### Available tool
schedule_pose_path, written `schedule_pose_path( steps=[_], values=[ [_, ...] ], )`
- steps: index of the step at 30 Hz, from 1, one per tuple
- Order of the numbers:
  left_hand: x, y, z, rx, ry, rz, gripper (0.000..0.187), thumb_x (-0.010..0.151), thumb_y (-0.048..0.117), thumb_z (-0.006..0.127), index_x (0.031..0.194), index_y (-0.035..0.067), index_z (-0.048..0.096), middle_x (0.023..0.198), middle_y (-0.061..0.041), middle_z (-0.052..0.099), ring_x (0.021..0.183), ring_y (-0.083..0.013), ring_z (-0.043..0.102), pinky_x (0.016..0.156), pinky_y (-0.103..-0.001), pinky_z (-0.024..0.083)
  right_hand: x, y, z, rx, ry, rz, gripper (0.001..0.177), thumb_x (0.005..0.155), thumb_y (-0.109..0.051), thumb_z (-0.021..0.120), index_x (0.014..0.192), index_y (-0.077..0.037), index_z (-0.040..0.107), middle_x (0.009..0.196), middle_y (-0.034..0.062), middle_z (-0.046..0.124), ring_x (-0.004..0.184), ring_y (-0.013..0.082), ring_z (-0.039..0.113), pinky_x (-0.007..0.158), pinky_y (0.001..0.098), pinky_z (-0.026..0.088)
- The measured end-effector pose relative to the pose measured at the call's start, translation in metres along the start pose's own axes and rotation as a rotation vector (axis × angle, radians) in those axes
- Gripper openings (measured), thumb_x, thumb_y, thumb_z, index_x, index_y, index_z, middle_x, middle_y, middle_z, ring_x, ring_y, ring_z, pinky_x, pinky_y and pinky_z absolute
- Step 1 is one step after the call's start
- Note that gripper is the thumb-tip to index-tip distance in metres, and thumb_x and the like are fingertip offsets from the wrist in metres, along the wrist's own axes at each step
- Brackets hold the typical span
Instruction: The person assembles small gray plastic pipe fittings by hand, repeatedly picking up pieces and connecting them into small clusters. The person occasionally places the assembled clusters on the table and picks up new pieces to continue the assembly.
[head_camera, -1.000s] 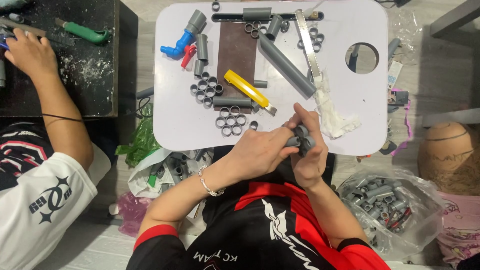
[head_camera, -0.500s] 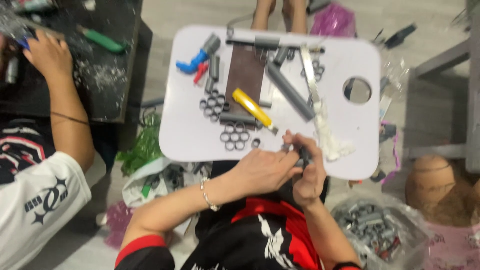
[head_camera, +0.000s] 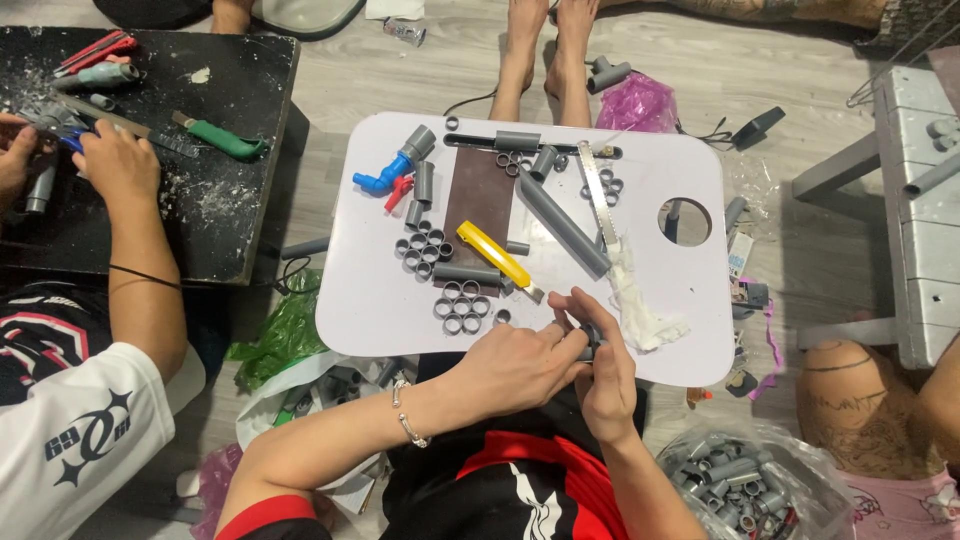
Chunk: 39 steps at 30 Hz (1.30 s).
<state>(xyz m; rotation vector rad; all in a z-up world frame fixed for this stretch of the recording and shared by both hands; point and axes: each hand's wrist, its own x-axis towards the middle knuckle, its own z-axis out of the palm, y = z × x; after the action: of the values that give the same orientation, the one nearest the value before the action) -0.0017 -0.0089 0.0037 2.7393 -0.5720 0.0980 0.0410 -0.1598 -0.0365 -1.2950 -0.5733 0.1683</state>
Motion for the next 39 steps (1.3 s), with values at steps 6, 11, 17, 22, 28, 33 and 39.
schedule_pose_path(
  steps=[6, 11, 17, 22, 28, 33, 39],
  values=[
    [0.008, 0.002, -0.002, -0.050, 0.053, -0.029, 0.038, 0.111, 0.033, 0.029, 0.110, 0.009, 0.059, 0.082, -0.012, 0.067, 0.064, -0.0385, 0.074, 0.056, -0.054, 0.058, -0.001, 0.004, 0.001, 0.029, 0.042, -0.020, 0.067, 0.112, -0.042, 0.026, 0.153, 0.009, 0.040, 0.136, 0.0282, 0.061, 0.143, 0.0339, 0.049, 0.122, 0.0498, 0.039],
    [0.008, 0.003, -0.008, -0.123, 0.013, -0.058, 0.038, 0.109, 0.038, 0.030, 0.112, 0.015, 0.060, 0.084, -0.010, 0.068, 0.070, -0.0400, 0.075, 0.058, -0.055, 0.058, -0.003, 0.008, 0.005, -0.020, 0.082, -0.070, 0.068, 0.112, -0.043, 0.026, 0.150, 0.010, 0.043, 0.130, 0.0273, 0.064, 0.139, 0.0358, 0.053, 0.118, 0.0467, 0.044],
    [0.011, 0.001, -0.013, -0.255, -0.090, -0.100, 0.039, 0.108, 0.040, 0.035, 0.104, 0.013, 0.063, 0.083, -0.012, 0.070, 0.079, -0.0424, 0.075, 0.063, -0.055, 0.058, -0.004, 0.010, 0.003, -0.092, 0.096, -0.122, 0.068, 0.111, -0.040, 0.024, 0.146, 0.012, 0.047, 0.124, 0.0279, 0.066, 0.129, 0.0352, 0.060, 0.108, 0.0470, 0.051],
    [0.015, -0.002, -0.020, -0.387, -0.154, -0.130, 0.040, 0.108, 0.040, 0.038, 0.105, 0.012, 0.066, 0.082, -0.013, 0.072, 0.082, -0.0440, 0.075, 0.065, -0.056, 0.058, -0.001, 0.008, 0.001, -0.128, 0.074, -0.107, 0.068, 0.110, -0.041, 0.023, 0.146, 0.010, 0.048, 0.125, 0.0259, 0.067, 0.132, 0.0356, 0.059, 0.107, 0.0470, 0.051],
    [0.017, 0.004, -0.027, -0.451, -0.192, -0.172, 0.038, 0.109, 0.031, 0.039, 0.110, 0.005, 0.066, 0.086, -0.023, 0.072, 0.087, -0.0526, 0.072, 0.068, -0.064, 0.055, -0.009, 0.016, 0.002, -0.098, 0.147, -0.053, 0.073, 0.112, -0.051, 0.030, 0.144, 0.010, 0.053, 0.129, 0.0255, 0.069, 0.128, 0.0281, 0.060, 0.111, 0.0395, 0.049],
    [0.018, 0.004, -0.017, -0.381, -0.139, -0.133, 0.038, 0.110, 0.031, 0.038, 0.115, 0.006, 0.066, 0.091, -0.019, 0.074, 0.091, -0.0474, 0.074, 0.073, -0.062, 0.057, -0.009, 0.018, -0.001, -0.028, 0.161, -0.014, 0.075, 0.111, -0.053, 0.031, 0.146, 0.010, 0.051, 0.133, 0.0289, 0.067, 0.131, 0.0293, 0.062, 0.113, 0.0383, 0.050],
    [0.015, 0.016, -0.004, -0.007, 0.003, -0.025, 0.021, 0.102, 0.018, 0.049, 0.101, 0.002, 0.062, 0.078, -0.012, 0.062, 0.063, -0.0369, 0.072, 0.052, -0.050, 0.058, -0.011, 0.018, -0.010, -0.008, 0.090, -0.024, 0.073, 0.114, -0.048, 0.021, 0.148, 0.012, 0.043, 0.134, 0.0322, 0.060, 0.141, 0.0401, 0.055, 0.125, 0.0518, 0.040]
  ],
)
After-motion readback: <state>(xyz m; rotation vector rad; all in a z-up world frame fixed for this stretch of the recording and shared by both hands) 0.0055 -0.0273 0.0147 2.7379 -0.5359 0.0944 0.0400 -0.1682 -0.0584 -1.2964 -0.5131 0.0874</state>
